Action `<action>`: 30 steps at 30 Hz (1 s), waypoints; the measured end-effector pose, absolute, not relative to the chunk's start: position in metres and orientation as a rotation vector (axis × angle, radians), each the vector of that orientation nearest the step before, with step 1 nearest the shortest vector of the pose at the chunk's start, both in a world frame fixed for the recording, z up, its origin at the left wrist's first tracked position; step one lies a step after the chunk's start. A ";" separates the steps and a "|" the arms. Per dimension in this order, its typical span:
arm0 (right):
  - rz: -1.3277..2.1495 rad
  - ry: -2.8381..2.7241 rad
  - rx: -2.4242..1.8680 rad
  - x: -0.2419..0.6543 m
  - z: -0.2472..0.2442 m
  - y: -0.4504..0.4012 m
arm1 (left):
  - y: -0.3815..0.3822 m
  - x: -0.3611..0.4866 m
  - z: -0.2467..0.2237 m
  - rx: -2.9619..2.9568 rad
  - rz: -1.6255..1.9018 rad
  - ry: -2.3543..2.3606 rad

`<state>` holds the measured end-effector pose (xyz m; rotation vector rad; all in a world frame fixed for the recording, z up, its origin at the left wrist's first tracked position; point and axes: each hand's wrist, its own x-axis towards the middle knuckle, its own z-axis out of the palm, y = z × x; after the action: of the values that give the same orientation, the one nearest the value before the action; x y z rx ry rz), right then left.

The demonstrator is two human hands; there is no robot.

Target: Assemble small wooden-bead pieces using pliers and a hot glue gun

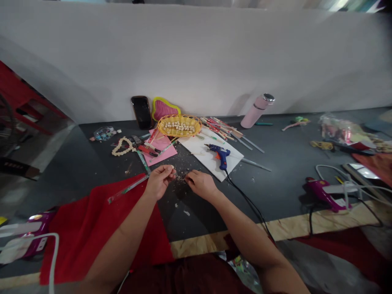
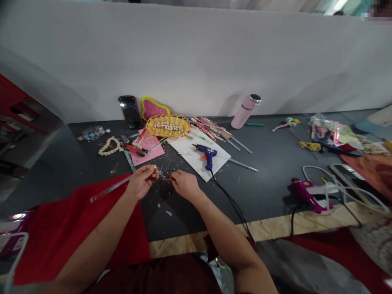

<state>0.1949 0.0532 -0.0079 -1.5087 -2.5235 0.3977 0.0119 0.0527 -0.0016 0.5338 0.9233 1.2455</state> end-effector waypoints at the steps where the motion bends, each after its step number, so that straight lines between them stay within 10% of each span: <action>1: 0.408 -2.512 -1.504 0.195 -0.008 0.053 | 0.053 0.012 -0.002 0.538 1.243 0.920; 30: 0.582 -1.958 -0.971 0.193 0.001 0.046 | 0.040 0.031 -0.003 0.634 1.022 0.876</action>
<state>0.1931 0.0456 0.0013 -0.9714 -1.9584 0.5822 0.0308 0.0396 -0.0032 0.6336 0.8761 1.0219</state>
